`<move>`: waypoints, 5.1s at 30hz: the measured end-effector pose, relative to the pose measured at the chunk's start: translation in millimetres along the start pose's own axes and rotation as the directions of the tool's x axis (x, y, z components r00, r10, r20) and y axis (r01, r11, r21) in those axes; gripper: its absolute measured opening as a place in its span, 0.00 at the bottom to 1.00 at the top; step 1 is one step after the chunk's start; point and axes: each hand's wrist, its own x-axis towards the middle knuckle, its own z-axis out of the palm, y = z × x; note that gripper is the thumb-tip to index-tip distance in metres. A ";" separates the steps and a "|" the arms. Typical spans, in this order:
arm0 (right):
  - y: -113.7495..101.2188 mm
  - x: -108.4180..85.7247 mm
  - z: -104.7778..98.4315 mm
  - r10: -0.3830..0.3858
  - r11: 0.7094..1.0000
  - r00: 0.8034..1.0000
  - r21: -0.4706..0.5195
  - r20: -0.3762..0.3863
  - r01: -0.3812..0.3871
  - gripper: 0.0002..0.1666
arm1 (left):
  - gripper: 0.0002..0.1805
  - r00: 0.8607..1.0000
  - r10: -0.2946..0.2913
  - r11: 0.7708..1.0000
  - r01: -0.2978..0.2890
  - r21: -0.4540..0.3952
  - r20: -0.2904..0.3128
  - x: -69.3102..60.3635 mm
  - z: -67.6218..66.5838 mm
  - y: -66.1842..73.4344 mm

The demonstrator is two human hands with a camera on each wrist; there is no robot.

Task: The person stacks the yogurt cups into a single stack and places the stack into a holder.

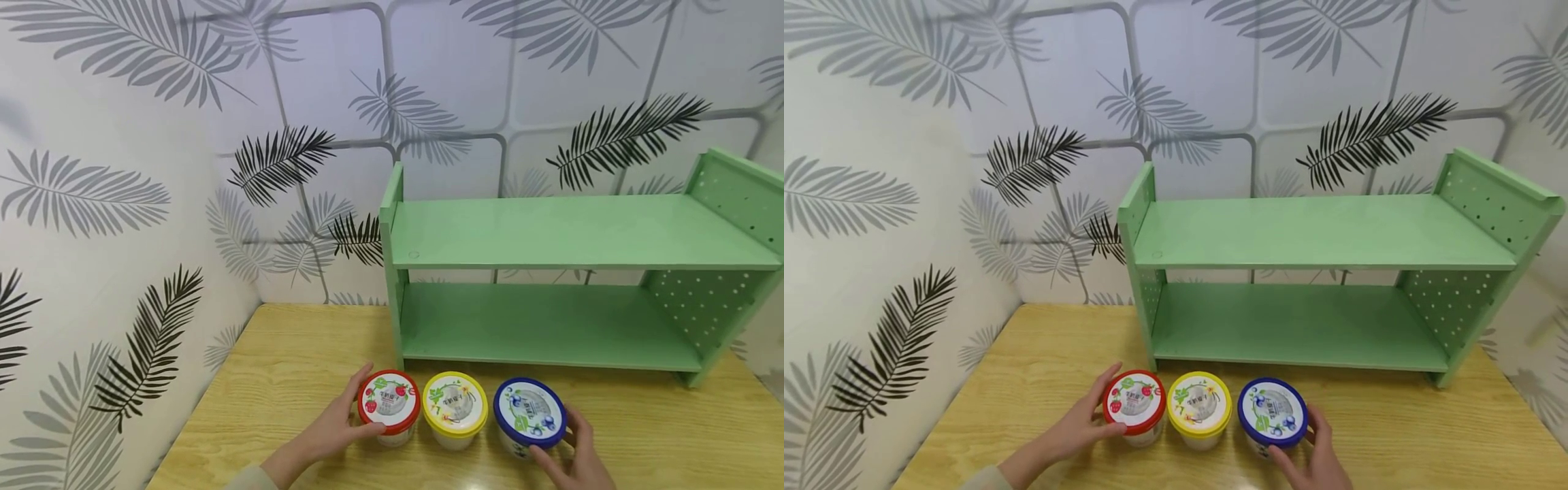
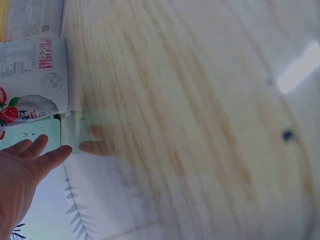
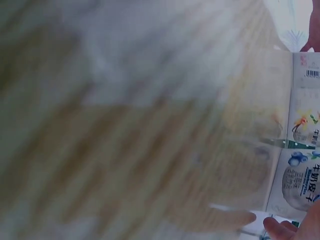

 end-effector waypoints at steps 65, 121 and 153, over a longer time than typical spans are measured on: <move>45.3 23.1 21.1 0.101 0.995 0.991 0.034 -0.084 -0.099 0.61 | 0.50 0.998 0.030 0.968 -0.042 -0.248 -0.050 10.8 -24.0 21.0; 59.8 29.4 22.4 0.097 0.995 0.994 0.015 -0.054 -0.096 0.70 | 0.50 0.948 0.269 0.942 -0.223 -0.251 0.169 101.3 41.5 134.4; 33.8 19.2 23.1 0.073 0.997 0.992 -0.013 -0.103 -0.075 0.56 | 0.47 0.933 0.182 0.961 -0.102 -0.258 0.310 110.6 85.8 140.3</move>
